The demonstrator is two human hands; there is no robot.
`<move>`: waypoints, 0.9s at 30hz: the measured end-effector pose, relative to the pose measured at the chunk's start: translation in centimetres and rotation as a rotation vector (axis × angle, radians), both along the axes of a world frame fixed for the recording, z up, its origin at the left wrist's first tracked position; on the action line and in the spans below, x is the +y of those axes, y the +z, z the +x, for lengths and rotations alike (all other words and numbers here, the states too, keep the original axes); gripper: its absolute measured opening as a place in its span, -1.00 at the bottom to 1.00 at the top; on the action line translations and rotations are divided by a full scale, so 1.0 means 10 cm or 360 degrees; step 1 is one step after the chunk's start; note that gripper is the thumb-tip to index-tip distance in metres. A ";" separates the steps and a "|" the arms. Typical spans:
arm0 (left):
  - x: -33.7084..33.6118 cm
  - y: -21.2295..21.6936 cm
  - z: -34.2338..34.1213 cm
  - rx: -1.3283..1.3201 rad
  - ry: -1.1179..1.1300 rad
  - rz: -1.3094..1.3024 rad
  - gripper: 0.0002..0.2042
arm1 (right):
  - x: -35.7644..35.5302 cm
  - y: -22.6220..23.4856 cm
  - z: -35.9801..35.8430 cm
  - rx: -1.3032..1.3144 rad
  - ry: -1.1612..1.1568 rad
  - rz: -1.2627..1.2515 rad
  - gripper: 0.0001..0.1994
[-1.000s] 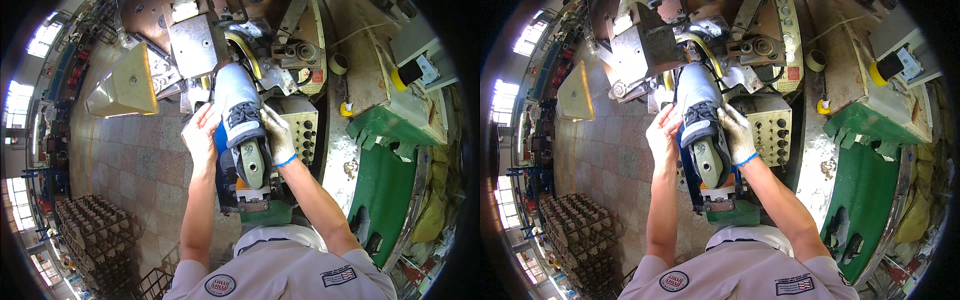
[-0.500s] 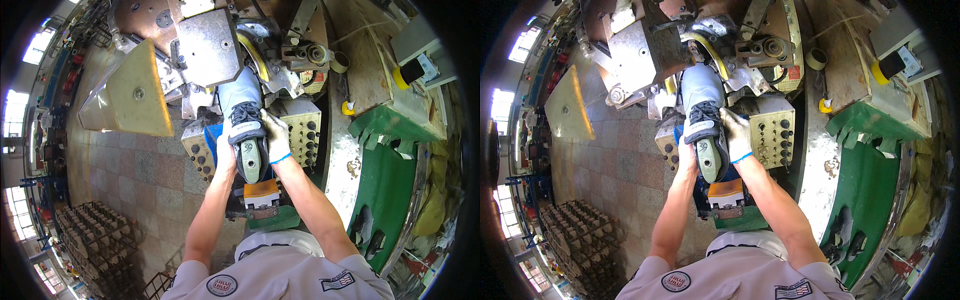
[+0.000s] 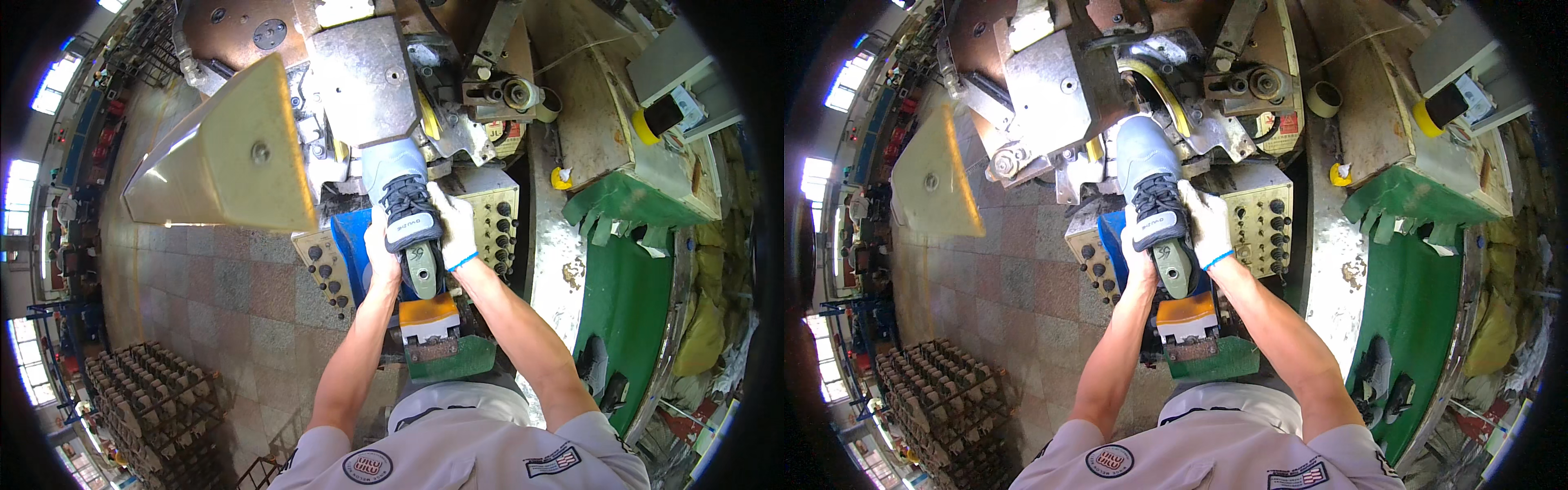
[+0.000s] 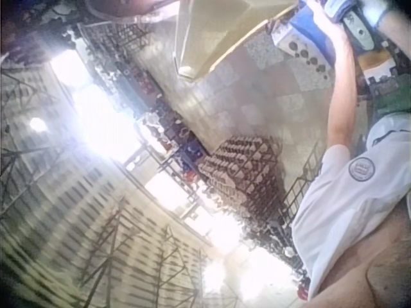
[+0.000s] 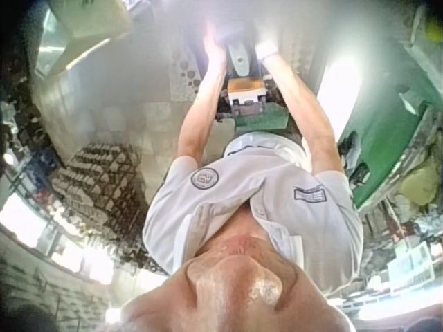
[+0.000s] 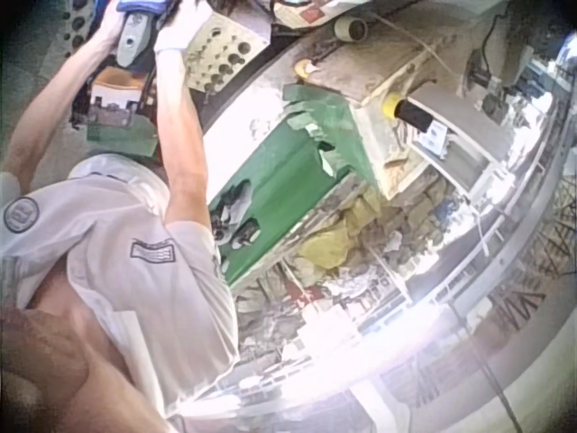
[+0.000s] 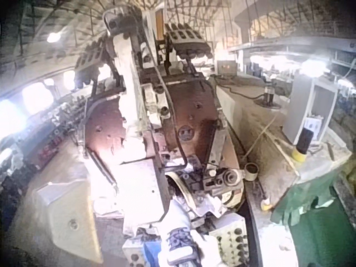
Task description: The person places a shoe upper onto a machine mold, operates the industrial machine to form the shoe, and then places the completed component onto a conveyor belt.
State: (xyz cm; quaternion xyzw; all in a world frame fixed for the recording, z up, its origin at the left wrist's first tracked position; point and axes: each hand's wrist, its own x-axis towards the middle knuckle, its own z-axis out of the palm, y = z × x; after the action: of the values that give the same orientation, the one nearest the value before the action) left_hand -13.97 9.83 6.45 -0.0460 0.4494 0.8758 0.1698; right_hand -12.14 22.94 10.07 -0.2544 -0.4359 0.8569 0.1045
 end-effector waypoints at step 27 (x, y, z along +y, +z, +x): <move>-1.38 -0.87 1.60 0.0087 -0.0307 -0.2374 -0.39 | 0.87 0.21 2.09 -0.0166 0.0006 -0.0064 -0.52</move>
State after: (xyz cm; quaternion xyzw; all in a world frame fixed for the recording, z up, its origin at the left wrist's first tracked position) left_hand 2.08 -3.92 -2.25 -0.0875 0.9296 0.3211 0.1582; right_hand 8.73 31.60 12.20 -0.2998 -0.4240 0.8513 0.0749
